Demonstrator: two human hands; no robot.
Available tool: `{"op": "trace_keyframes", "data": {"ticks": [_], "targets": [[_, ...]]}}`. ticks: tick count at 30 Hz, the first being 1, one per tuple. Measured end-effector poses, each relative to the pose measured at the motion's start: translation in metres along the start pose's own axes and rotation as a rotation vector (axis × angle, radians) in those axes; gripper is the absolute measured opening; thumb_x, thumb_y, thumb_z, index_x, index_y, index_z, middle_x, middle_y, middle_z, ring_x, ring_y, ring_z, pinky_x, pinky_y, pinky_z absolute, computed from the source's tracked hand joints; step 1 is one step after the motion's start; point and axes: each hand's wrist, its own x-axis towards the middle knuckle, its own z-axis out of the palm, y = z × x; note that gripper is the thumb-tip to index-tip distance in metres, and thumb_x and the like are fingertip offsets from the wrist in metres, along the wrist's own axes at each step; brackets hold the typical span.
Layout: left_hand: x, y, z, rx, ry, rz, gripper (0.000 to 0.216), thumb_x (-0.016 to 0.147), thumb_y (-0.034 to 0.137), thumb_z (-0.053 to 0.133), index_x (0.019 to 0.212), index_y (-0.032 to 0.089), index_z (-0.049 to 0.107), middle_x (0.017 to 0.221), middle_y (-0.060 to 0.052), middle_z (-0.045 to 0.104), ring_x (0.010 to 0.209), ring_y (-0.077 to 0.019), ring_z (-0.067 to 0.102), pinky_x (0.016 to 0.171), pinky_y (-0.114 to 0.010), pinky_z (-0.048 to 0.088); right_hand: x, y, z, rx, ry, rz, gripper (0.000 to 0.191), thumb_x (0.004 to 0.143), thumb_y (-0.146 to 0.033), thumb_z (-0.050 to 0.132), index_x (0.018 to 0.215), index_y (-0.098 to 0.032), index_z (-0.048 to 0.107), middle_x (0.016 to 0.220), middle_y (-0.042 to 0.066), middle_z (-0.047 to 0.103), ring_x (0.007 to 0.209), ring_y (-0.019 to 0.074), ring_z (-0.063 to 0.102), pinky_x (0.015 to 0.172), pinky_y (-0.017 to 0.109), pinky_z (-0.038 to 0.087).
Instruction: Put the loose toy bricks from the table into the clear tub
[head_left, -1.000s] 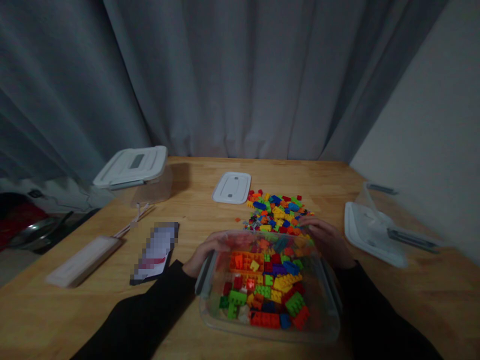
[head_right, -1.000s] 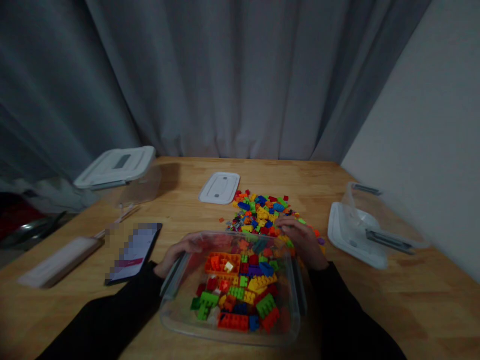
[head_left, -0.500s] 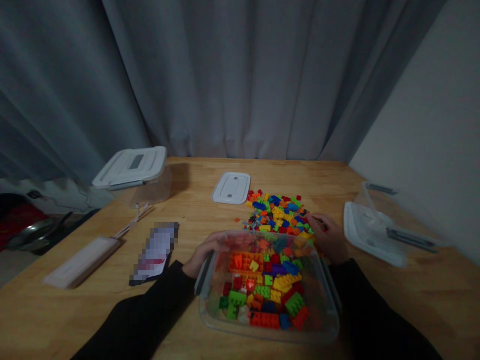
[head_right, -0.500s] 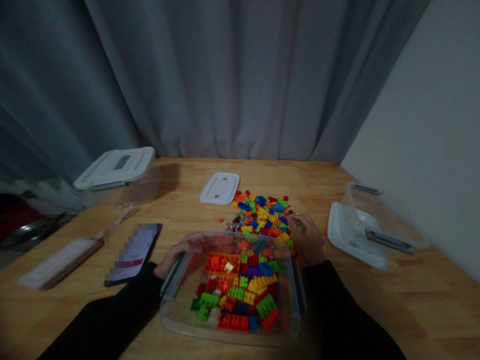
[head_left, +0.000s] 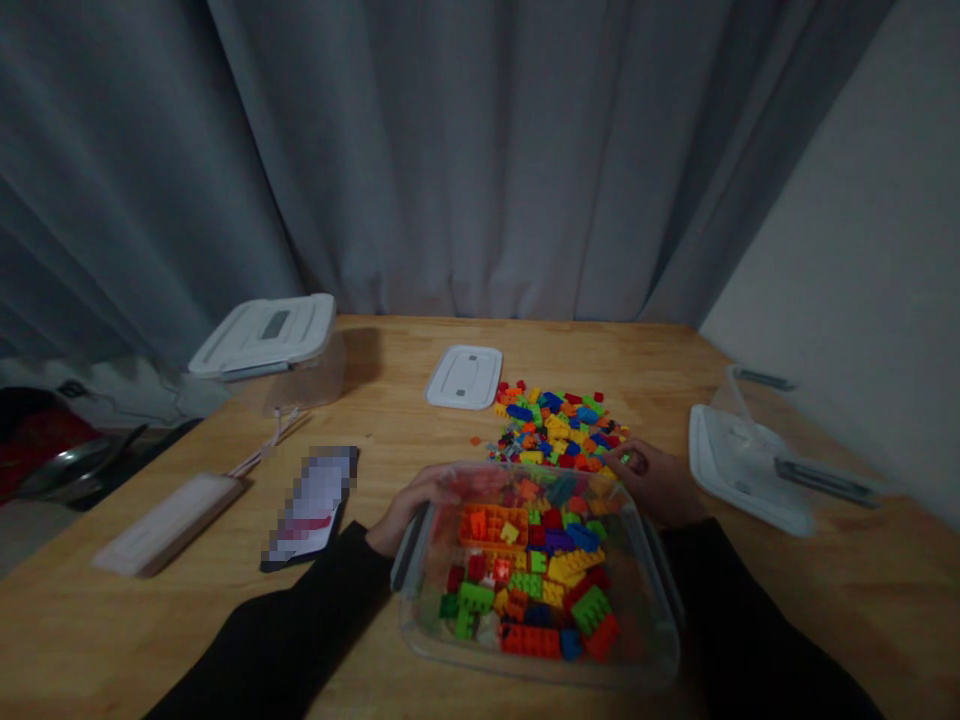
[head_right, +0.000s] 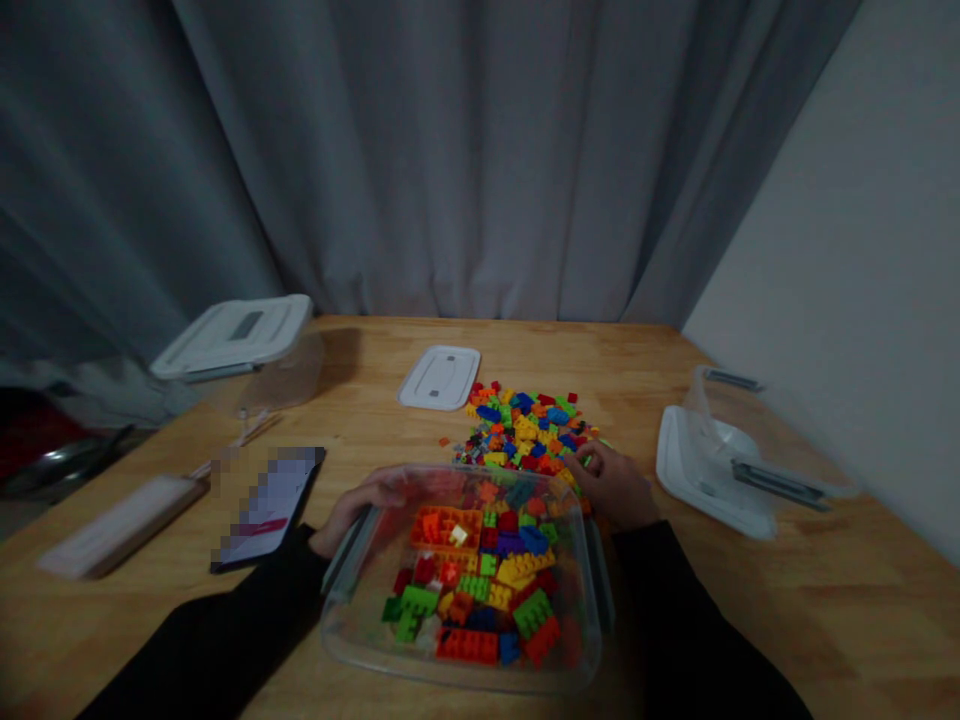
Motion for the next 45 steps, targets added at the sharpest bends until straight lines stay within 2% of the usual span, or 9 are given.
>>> {"op": "trace_keyframes", "data": {"ticks": [4, 8, 18, 27, 33, 45], "targets": [[0.000, 0.001, 0.001, 0.016, -0.005, -0.002, 0.054, 0.066, 0.015, 0.056, 0.114, 0.018, 0.080, 0.118, -0.007, 0.080, 0.128, -0.0358, 0.064, 0.116, -0.050, 0.039, -0.001, -0.005, 0.000, 0.006, -0.063, -0.008, 0.037, 0.089, -0.059, 0.059, 0.080, -0.025, 0.068, 0.060, -0.001, 0.062, 0.058, 0.0189, 0.060, 0.054, 0.030, 0.038], [0.000, 0.000, 0.002, -0.013, 0.011, 0.004, 0.054, 0.066, 0.016, 0.056, 0.114, 0.018, 0.081, 0.117, -0.007, 0.081, 0.126, -0.0352, 0.065, 0.117, -0.049, 0.038, -0.001, -0.007, 0.004, 0.023, -0.054, -0.035, 0.034, 0.087, -0.058, 0.060, 0.077, -0.025, 0.066, 0.057, -0.002, 0.056, 0.054, 0.0180, 0.055, 0.052, 0.030, 0.036], [0.001, 0.000, 0.001, -0.001, 0.023, 0.014, 0.054, 0.063, 0.014, 0.055, 0.110, 0.016, 0.082, 0.116, -0.010, 0.081, 0.124, -0.0370, 0.066, 0.117, -0.050, 0.037, -0.002, -0.010, 0.002, 0.013, -0.087, -0.004, 0.036, 0.087, -0.060, 0.059, 0.076, -0.025, 0.062, 0.057, -0.002, 0.056, 0.055, 0.0185, 0.056, 0.052, 0.030, 0.035], [0.000, 0.000, -0.003, -0.003, 0.023, -0.013, 0.050, 0.065, 0.014, 0.057, 0.107, 0.017, 0.083, 0.118, -0.008, 0.080, 0.127, -0.0357, 0.064, 0.118, -0.048, 0.037, -0.001, 0.002, 0.010, 0.017, -0.094, -0.060, 0.042, 0.090, -0.065, 0.057, 0.076, -0.025, 0.056, 0.061, -0.002, 0.055, 0.056, 0.0166, 0.051, 0.053, 0.030, 0.037], [0.000, 0.001, -0.001, 0.015, 0.023, -0.002, 0.055, 0.066, 0.014, 0.055, 0.115, 0.016, 0.081, 0.121, -0.009, 0.080, 0.128, -0.0357, 0.064, 0.118, -0.047, 0.037, -0.001, -0.001, 0.008, 0.019, -0.097, -0.070, 0.037, 0.090, -0.060, 0.059, 0.076, -0.026, 0.052, 0.059, -0.004, 0.054, 0.055, 0.0163, 0.051, 0.053, 0.030, 0.037], [0.000, 0.000, 0.002, -0.030, 0.027, -0.012, 0.055, 0.066, 0.014, 0.055, 0.115, 0.016, 0.081, 0.118, -0.009, 0.080, 0.125, -0.0354, 0.066, 0.118, -0.049, 0.037, -0.003, -0.010, -0.002, 0.144, -0.173, -0.096, 0.031, 0.088, -0.055, 0.060, 0.084, -0.024, 0.065, 0.066, -0.001, 0.063, 0.062, 0.0185, 0.058, 0.057, 0.030, 0.043]]}}
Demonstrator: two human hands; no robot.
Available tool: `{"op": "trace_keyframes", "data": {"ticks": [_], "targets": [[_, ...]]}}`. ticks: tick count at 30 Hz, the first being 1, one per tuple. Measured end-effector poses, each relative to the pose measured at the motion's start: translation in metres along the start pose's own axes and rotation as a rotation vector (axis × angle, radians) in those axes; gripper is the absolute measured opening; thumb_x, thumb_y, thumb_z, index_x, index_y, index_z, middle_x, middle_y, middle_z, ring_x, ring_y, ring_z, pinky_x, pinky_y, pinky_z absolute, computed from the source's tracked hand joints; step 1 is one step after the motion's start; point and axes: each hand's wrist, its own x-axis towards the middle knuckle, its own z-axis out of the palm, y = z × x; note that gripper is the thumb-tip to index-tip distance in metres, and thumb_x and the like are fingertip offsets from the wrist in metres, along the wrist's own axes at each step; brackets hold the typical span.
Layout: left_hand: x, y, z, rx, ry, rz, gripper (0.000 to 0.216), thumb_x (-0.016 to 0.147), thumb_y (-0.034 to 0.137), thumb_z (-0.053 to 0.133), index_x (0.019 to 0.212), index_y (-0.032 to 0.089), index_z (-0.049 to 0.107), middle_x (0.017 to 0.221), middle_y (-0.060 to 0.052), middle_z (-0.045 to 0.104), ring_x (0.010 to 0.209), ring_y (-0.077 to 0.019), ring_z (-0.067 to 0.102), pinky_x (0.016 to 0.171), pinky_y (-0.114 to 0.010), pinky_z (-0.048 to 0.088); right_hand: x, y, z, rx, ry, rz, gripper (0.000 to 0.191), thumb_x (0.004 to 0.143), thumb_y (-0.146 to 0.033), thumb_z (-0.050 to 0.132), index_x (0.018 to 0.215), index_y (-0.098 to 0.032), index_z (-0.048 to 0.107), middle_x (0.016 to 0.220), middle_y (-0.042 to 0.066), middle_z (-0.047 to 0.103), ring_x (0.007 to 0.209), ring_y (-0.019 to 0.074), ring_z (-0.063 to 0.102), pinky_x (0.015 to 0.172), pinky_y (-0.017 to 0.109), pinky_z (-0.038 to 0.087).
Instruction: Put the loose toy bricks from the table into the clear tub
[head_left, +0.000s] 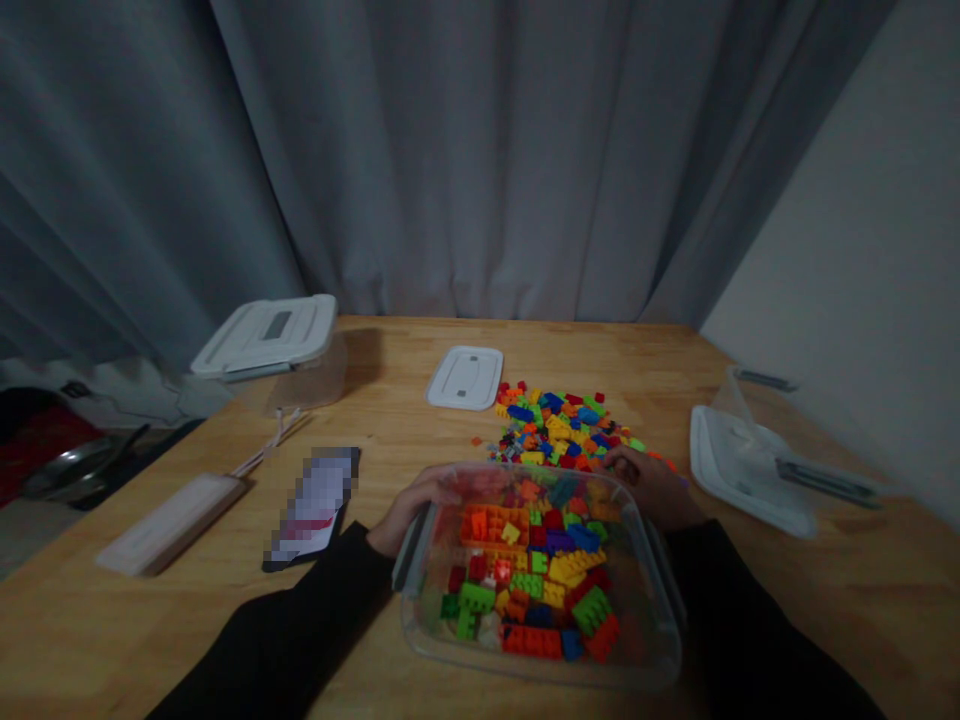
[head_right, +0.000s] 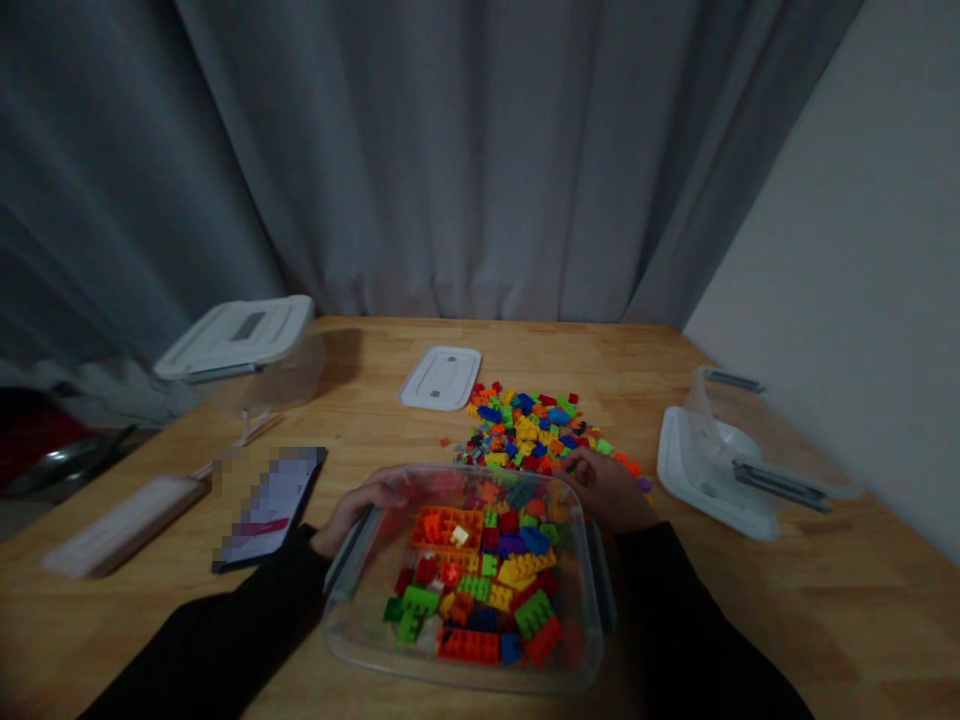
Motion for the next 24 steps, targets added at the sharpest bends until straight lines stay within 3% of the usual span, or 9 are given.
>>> {"op": "trace_keyframes", "data": {"ticks": [6, 16, 24], "targets": [[0.000, 0.002, 0.001, 0.043, 0.004, -0.002, 0.054, 0.068, 0.016, 0.055, 0.116, 0.016, 0.080, 0.117, -0.009, 0.080, 0.125, -0.0355, 0.066, 0.117, -0.048, 0.039, -0.003, 0.000, -0.014, 0.060, -0.094, -0.021, 0.031, 0.083, -0.051, 0.067, 0.095, -0.023, 0.072, 0.075, 0.001, 0.068, 0.070, 0.0199, 0.062, 0.065, 0.032, 0.049], [0.002, -0.004, -0.007, 0.058, -0.022, 0.038, 0.057, 0.067, 0.017, 0.054, 0.118, 0.015, 0.079, 0.118, -0.010, 0.080, 0.123, -0.0353, 0.067, 0.118, -0.050, 0.037, -0.010, 0.023, -0.024, 0.001, -0.177, -0.040, 0.042, 0.080, -0.047, 0.074, 0.114, -0.023, 0.073, 0.121, 0.010, 0.072, 0.112, 0.0298, 0.067, 0.100, 0.045, 0.051], [0.003, -0.004, -0.007, 0.055, -0.049, 0.046, 0.055, 0.066, 0.016, 0.054, 0.115, 0.016, 0.080, 0.116, -0.009, 0.081, 0.122, -0.0350, 0.068, 0.118, -0.050, 0.038, -0.008, 0.026, -0.023, -0.034, -0.215, -0.041, 0.043, 0.082, -0.051, 0.074, 0.116, -0.024, 0.074, 0.122, 0.010, 0.072, 0.113, 0.0296, 0.067, 0.101, 0.046, 0.052]]}}
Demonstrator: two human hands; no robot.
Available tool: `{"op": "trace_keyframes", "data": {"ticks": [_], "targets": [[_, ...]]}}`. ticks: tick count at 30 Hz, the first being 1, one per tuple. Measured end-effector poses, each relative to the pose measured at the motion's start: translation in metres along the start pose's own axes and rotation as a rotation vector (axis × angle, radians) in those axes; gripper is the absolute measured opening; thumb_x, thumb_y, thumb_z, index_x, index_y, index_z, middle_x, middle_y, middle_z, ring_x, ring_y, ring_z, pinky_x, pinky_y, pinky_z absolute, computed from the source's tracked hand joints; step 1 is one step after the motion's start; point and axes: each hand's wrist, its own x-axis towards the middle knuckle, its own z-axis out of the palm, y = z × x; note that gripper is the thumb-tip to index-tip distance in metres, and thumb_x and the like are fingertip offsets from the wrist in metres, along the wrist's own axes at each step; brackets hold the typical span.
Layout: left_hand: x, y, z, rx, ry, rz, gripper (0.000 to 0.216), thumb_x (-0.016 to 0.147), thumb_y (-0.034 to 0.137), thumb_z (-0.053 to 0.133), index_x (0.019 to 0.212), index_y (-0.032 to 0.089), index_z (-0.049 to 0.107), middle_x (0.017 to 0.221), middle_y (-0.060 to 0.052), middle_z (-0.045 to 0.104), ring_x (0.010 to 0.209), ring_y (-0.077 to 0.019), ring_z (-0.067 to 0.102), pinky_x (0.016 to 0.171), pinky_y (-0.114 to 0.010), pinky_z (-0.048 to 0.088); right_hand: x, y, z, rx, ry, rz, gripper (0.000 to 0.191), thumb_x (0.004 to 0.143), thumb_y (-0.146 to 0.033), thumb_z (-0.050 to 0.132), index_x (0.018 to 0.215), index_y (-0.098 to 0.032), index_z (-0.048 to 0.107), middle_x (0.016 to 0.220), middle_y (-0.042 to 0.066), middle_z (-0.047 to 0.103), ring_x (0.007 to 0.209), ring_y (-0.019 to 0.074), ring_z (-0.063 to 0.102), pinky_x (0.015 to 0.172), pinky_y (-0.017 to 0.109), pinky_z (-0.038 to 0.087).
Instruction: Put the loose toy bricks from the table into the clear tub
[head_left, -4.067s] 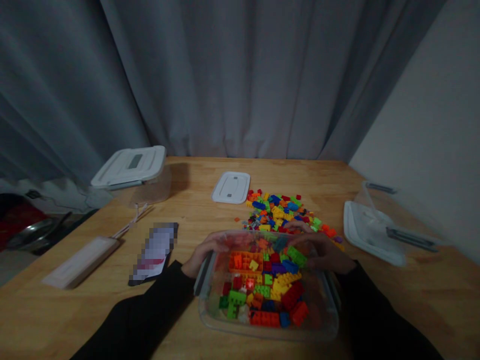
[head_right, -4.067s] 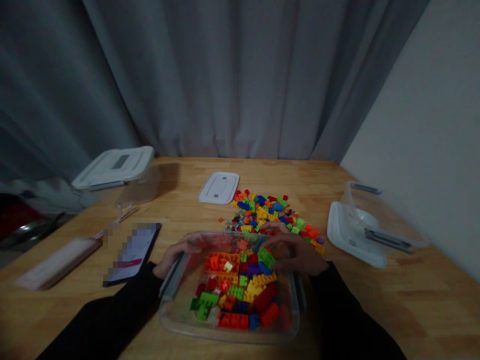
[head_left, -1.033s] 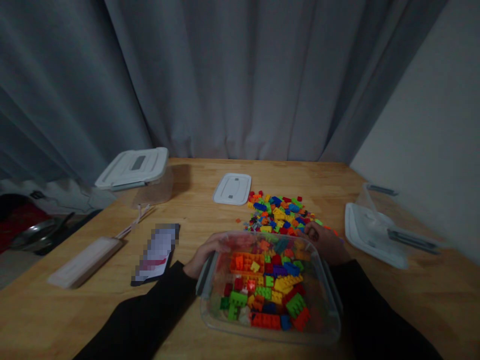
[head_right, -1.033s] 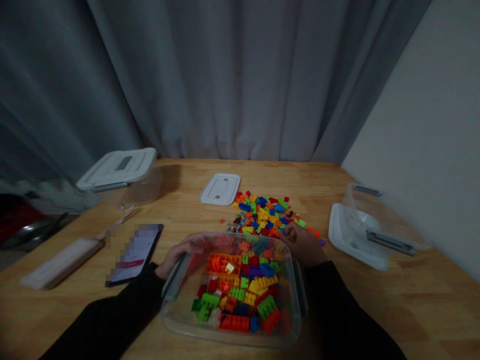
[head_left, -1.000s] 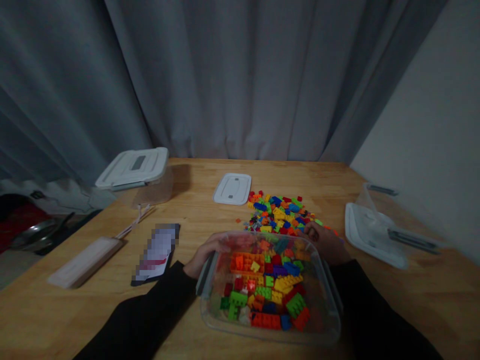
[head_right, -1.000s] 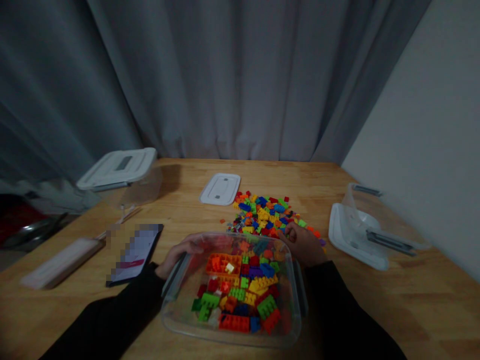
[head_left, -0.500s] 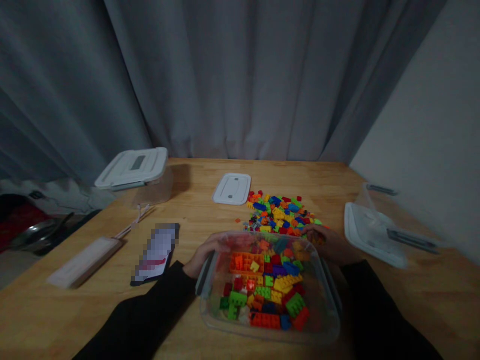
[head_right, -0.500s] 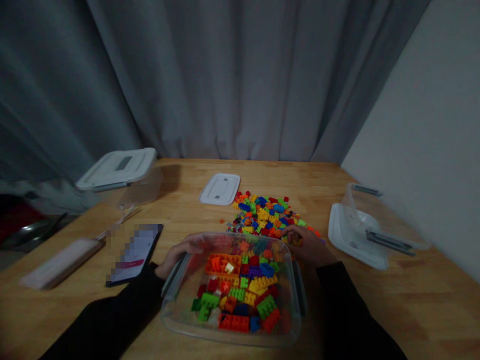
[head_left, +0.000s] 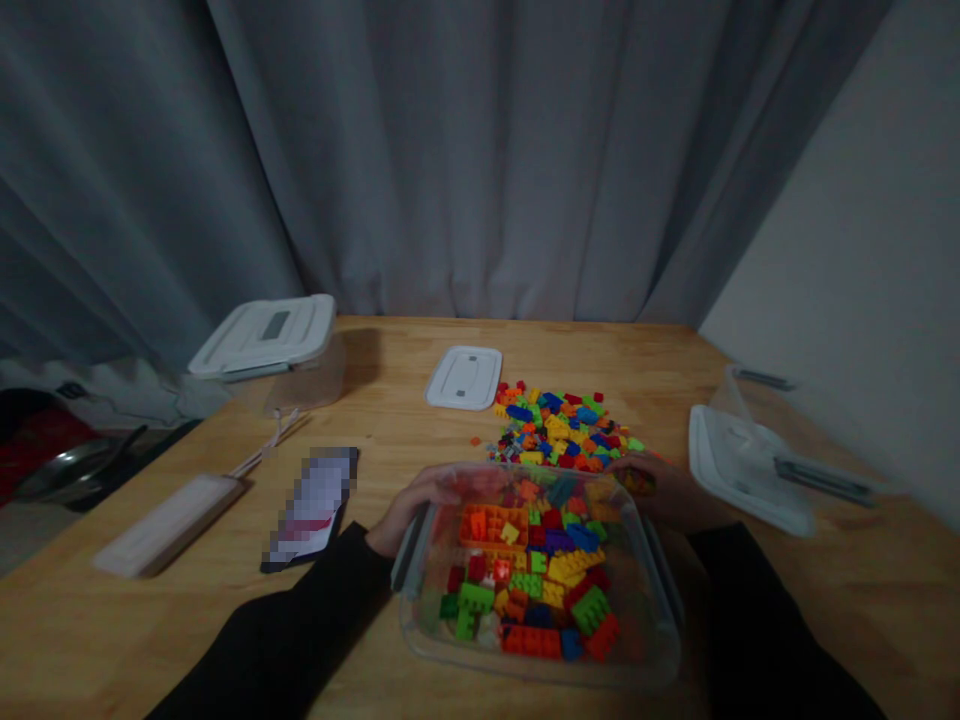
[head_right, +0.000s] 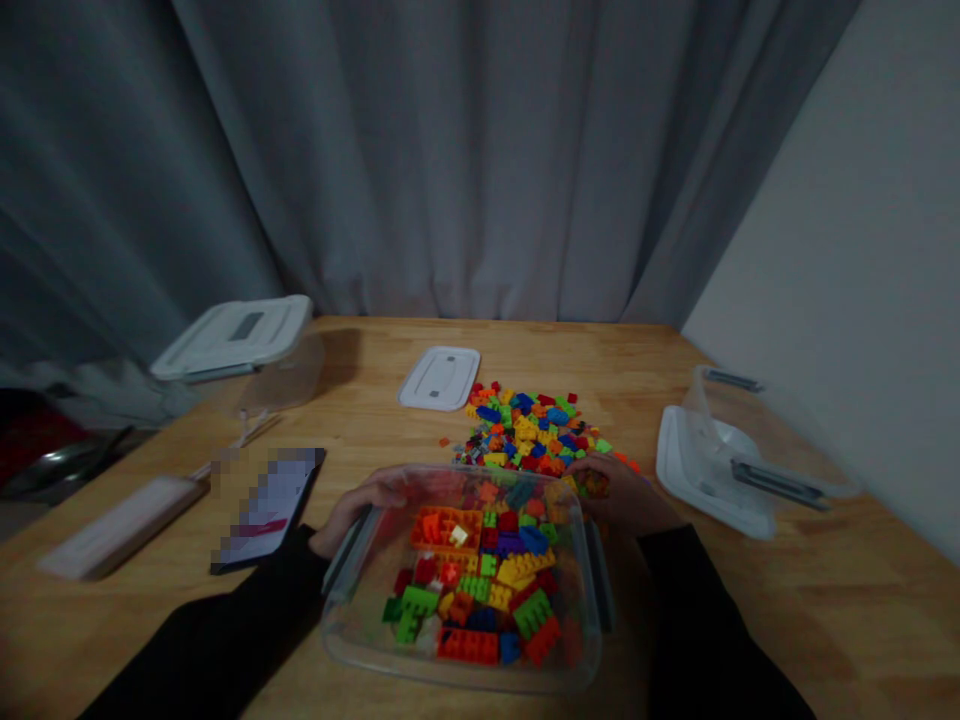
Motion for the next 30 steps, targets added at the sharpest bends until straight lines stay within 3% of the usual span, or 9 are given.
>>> {"op": "trace_keyframes", "data": {"ticks": [6, 11, 14, 18, 20, 23, 30], "targets": [[-0.001, 0.000, 0.000, 0.004, -0.006, 0.002, 0.058, 0.067, 0.015, 0.052, 0.119, 0.016, 0.079, 0.119, -0.008, 0.080, 0.125, -0.0336, 0.066, 0.119, -0.048, 0.036, 0.000, 0.003, 0.002, 0.013, 0.061, -0.003, 0.038, 0.082, -0.048, 0.074, 0.111, -0.024, 0.075, 0.118, 0.010, 0.073, 0.110, 0.0289, 0.068, 0.098, 0.045, 0.054], [-0.002, 0.001, 0.002, -0.014, 0.003, -0.010, 0.056, 0.069, 0.016, 0.053, 0.119, 0.017, 0.079, 0.118, -0.008, 0.080, 0.125, -0.0333, 0.066, 0.120, -0.049, 0.036, 0.002, -0.003, -0.006, 0.019, 0.175, -0.089, 0.039, 0.081, -0.050, 0.076, 0.109, -0.023, 0.073, 0.117, 0.010, 0.073, 0.112, 0.0296, 0.068, 0.100, 0.047, 0.054], [-0.002, 0.003, 0.003, -0.006, 0.029, -0.025, 0.056, 0.065, 0.015, 0.055, 0.115, 0.017, 0.080, 0.117, -0.008, 0.081, 0.124, -0.0346, 0.066, 0.117, -0.048, 0.038, 0.004, -0.021, -0.022, 0.008, 0.232, -0.155, 0.039, 0.082, -0.052, 0.076, 0.109, -0.024, 0.072, 0.119, 0.010, 0.073, 0.112, 0.0299, 0.068, 0.100, 0.048, 0.054], [-0.002, 0.003, 0.003, -0.015, 0.026, -0.033, 0.055, 0.067, 0.015, 0.055, 0.116, 0.017, 0.080, 0.121, -0.009, 0.079, 0.126, -0.0351, 0.065, 0.118, -0.049, 0.038, 0.008, -0.062, -0.053, -0.032, 0.211, -0.307, 0.035, 0.085, -0.051, 0.076, 0.109, -0.026, 0.071, 0.116, 0.008, 0.073, 0.114, 0.0275, 0.067, 0.101, 0.046, 0.053], [-0.002, 0.002, 0.003, -0.025, 0.016, -0.024, 0.056, 0.068, 0.015, 0.054, 0.118, 0.015, 0.079, 0.123, -0.010, 0.079, 0.129, -0.0352, 0.064, 0.120, -0.049, 0.036, 0.009, -0.086, -0.065, -0.060, 0.175, -0.331, 0.037, 0.086, -0.052, 0.075, 0.112, -0.026, 0.071, 0.119, 0.008, 0.073, 0.117, 0.0274, 0.066, 0.104, 0.046, 0.051], [-0.002, 0.001, 0.005, -0.062, 0.021, -0.026, 0.057, 0.067, 0.016, 0.055, 0.119, 0.013, 0.079, 0.123, -0.012, 0.079, 0.129, -0.0363, 0.064, 0.120, -0.050, 0.036, 0.010, -0.121, -0.072, -0.131, 0.059, -0.281, 0.038, 0.088, -0.053, 0.073, 0.115, -0.026, 0.070, 0.117, 0.006, 0.075, 0.107, 0.0252, 0.070, 0.094, 0.040, 0.055], [-0.001, 0.003, 0.013, -0.104, 0.042, -0.065, 0.057, 0.064, 0.018, 0.056, 0.116, 0.013, 0.080, 0.121, -0.011, 0.079, 0.127, -0.0372, 0.065, 0.116, -0.051, 0.042, 0.008, -0.165, -0.034, -0.199, -0.261, -0.416, 0.029, 0.091, -0.037, 0.071, 0.117, -0.026, 0.068, 0.111, 0.003, 0.076, 0.100, 0.0204, 0.068, 0.085, 0.032, 0.048]]}}
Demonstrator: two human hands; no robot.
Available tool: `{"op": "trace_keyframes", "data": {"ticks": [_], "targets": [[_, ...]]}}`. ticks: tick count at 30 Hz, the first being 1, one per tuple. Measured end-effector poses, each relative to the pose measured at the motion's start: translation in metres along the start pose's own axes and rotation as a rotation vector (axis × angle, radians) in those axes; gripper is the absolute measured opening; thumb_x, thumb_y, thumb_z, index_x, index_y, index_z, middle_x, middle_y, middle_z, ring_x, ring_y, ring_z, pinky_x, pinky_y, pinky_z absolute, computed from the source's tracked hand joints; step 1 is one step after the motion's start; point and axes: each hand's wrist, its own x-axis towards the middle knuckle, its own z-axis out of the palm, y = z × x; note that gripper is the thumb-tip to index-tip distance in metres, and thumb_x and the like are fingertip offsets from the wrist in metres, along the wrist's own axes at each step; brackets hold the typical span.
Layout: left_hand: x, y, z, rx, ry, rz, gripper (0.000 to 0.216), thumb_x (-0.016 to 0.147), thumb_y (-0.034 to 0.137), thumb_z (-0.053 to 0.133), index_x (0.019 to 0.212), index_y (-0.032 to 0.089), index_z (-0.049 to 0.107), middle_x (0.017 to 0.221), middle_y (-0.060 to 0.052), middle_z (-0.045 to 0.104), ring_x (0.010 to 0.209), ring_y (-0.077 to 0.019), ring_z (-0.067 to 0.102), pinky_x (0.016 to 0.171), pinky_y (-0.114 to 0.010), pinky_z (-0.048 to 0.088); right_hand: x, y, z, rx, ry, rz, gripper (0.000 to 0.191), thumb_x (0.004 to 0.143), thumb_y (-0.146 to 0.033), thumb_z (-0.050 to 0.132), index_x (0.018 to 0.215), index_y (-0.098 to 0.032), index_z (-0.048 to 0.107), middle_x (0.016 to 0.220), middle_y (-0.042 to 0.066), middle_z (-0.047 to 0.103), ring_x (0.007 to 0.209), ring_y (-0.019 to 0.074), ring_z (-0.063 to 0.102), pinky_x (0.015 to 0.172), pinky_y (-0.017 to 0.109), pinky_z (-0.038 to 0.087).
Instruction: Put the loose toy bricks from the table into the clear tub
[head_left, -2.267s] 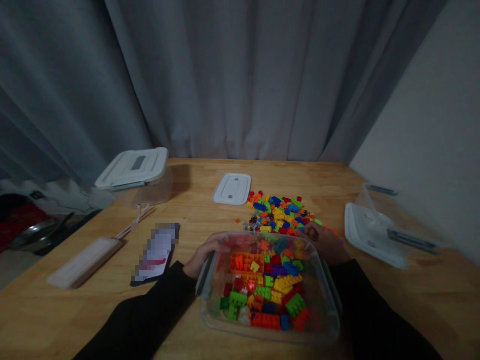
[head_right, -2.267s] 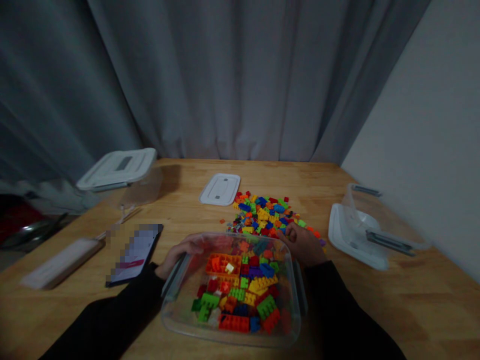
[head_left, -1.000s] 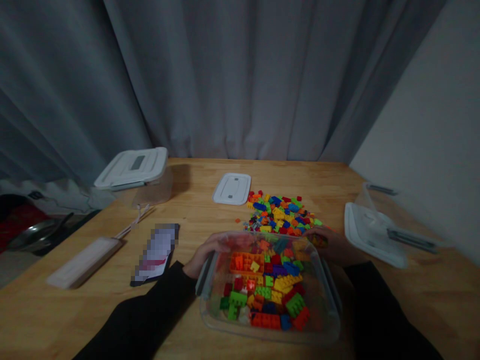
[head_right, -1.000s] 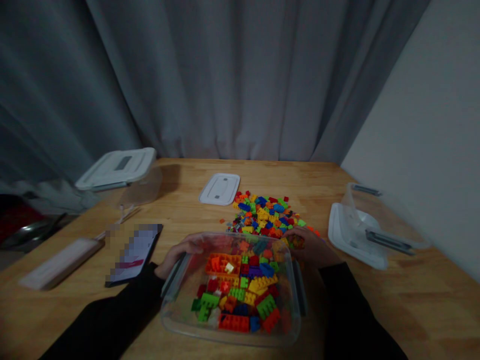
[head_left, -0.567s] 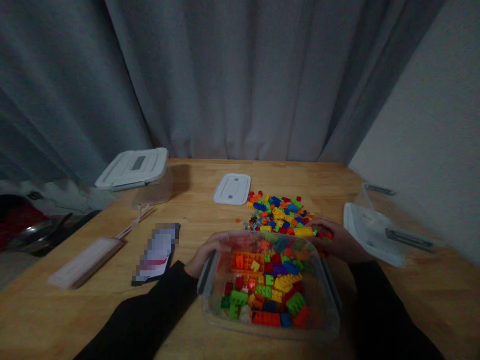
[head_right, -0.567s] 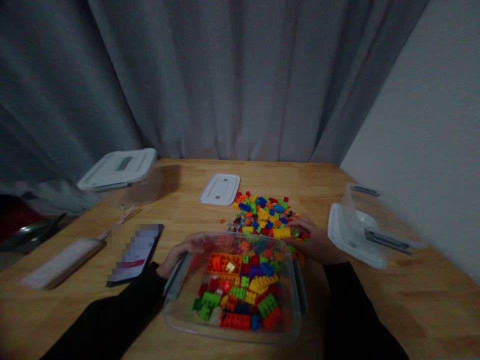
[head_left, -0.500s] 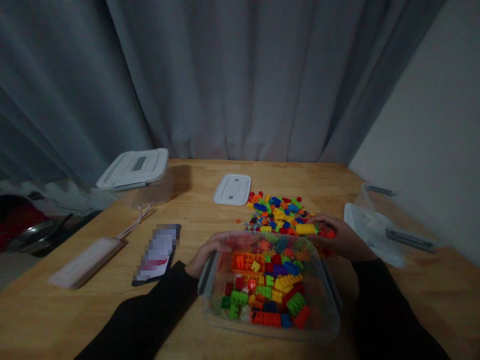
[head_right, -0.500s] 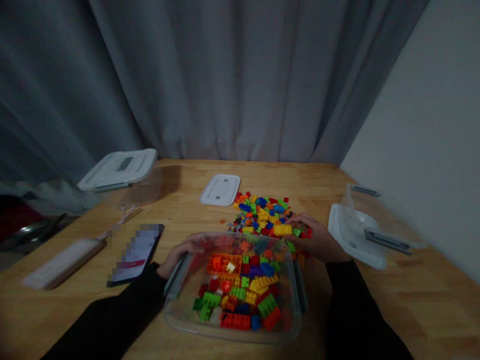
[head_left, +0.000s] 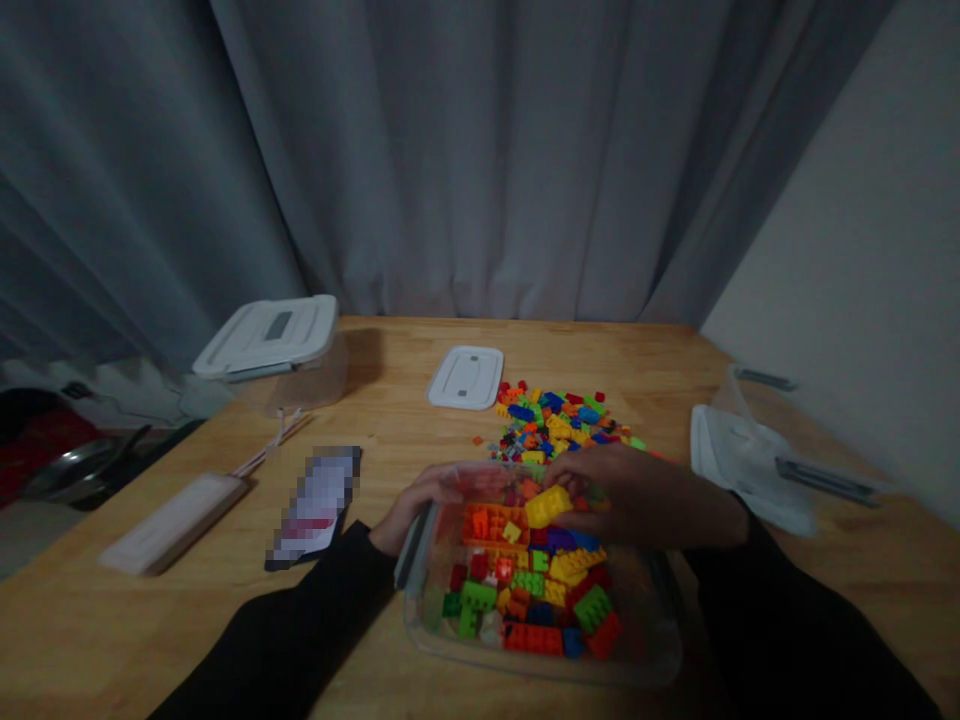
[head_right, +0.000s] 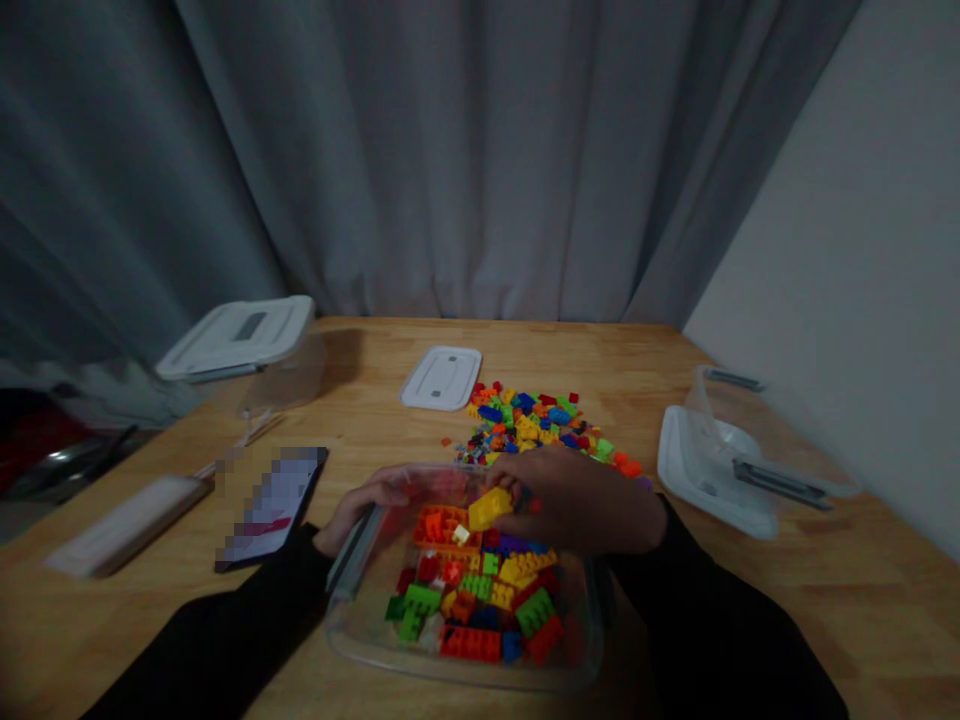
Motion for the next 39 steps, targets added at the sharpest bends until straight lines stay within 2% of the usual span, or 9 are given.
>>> {"op": "trace_keyframes", "data": {"ticks": [7, 11, 15, 21, 29, 32, 35, 39], "targets": [[0.001, 0.000, -0.003, 0.007, -0.017, 0.019, 0.057, 0.066, 0.018, 0.057, 0.118, 0.013, 0.079, 0.122, -0.011, 0.079, 0.127, -0.0366, 0.065, 0.120, -0.052, 0.037, 0.011, -0.005, 0.028, 0.056, -0.249, 0.004, 0.025, 0.087, -0.040, 0.070, 0.103, -0.022, 0.065, 0.080, -0.001, 0.070, 0.069, 0.0140, 0.060, 0.058, 0.026, 0.033], [0.001, -0.002, -0.004, 0.008, -0.046, 0.019, 0.058, 0.067, 0.018, 0.056, 0.121, 0.013, 0.078, 0.121, -0.011, 0.079, 0.127, -0.0361, 0.065, 0.120, -0.051, 0.037, 0.017, -0.006, 0.038, 0.032, -0.383, 0.022, 0.027, 0.086, -0.045, 0.070, 0.095, -0.020, 0.066, 0.072, -0.002, 0.066, 0.061, 0.0122, 0.055, 0.053, 0.024, 0.026], [0.001, -0.003, -0.005, -0.004, -0.020, 0.018, 0.059, 0.065, 0.017, 0.054, 0.119, 0.013, 0.079, 0.122, -0.011, 0.079, 0.125, -0.0369, 0.066, 0.117, -0.051, 0.040, 0.021, -0.007, 0.044, -0.008, -0.507, -0.009, 0.031, 0.089, -0.048, 0.065, 0.096, -0.018, 0.069, 0.073, 0.000, 0.068, 0.061, 0.0124, 0.054, 0.052, 0.023, 0.027], [-0.001, 0.000, -0.008, 0.049, -0.050, 0.010, 0.058, 0.070, 0.017, 0.054, 0.123, 0.013, 0.077, 0.123, -0.011, 0.078, 0.128, -0.0361, 0.064, 0.120, -0.049, 0.036, 0.022, 0.003, 0.055, -0.036, -0.524, -0.045, 0.046, 0.095, -0.058, 0.056, 0.086, -0.016, 0.072, 0.076, 0.004, 0.071, 0.060, 0.0133, 0.054, 0.051, 0.024, 0.029], [0.001, -0.003, -0.006, 0.015, -0.050, 0.025, 0.059, 0.068, 0.018, 0.053, 0.122, 0.013, 0.077, 0.123, -0.010, 0.079, 0.127, -0.0349, 0.065, 0.119, -0.050, 0.037, 0.022, 0.006, 0.058, -0.085, -0.524, -0.047, 0.049, 0.095, -0.059, 0.055, 0.082, -0.015, 0.074, 0.073, 0.004, 0.072, 0.058, 0.0126, 0.053, 0.049, 0.024, 0.029], [0.001, -0.002, -0.005, 0.012, -0.035, 0.011, 0.059, 0.066, 0.018, 0.054, 0.119, 0.014, 0.079, 0.123, -0.009, 0.079, 0.127, -0.0355, 0.065, 0.118, -0.051, 0.040, 0.022, 0.004, 0.057, -0.109, -0.523, -0.025, 0.056, 0.088, -0.068, 0.060, 0.075, -0.016, 0.075, 0.066, 0.003, 0.070, 0.052, 0.0121, 0.049, 0.046, 0.025, 0.026], [0.000, 0.000, -0.003, 0.013, -0.021, 0.013, 0.058, 0.066, 0.016, 0.054, 0.117, 0.014, 0.080, 0.122, -0.009, 0.079, 0.127, -0.0358, 0.065, 0.118, -0.051, 0.039, 0.022, 0.005, 0.059, -0.119, -0.523, -0.005, 0.054, 0.080, -0.070, 0.067, 0.071, -0.017, 0.075, 0.063, 0.001, 0.069, 0.050, 0.0117, 0.048, 0.044, 0.025, 0.024], [0.000, 0.002, -0.003, 0.042, -0.032, 0.023, 0.057, 0.068, 0.014, 0.053, 0.119, 0.012, 0.079, 0.123, -0.011, 0.079, 0.130, -0.0364, 0.063, 0.121, -0.051, 0.034, 0.020, 0.008, 0.062, -0.141, -0.513, 0.031, 0.051, 0.082, -0.067, 0.065, 0.073, -0.018, 0.075, 0.064, 0.002, 0.069, 0.052, 0.0128, 0.052, 0.045, 0.025, 0.024]]}}
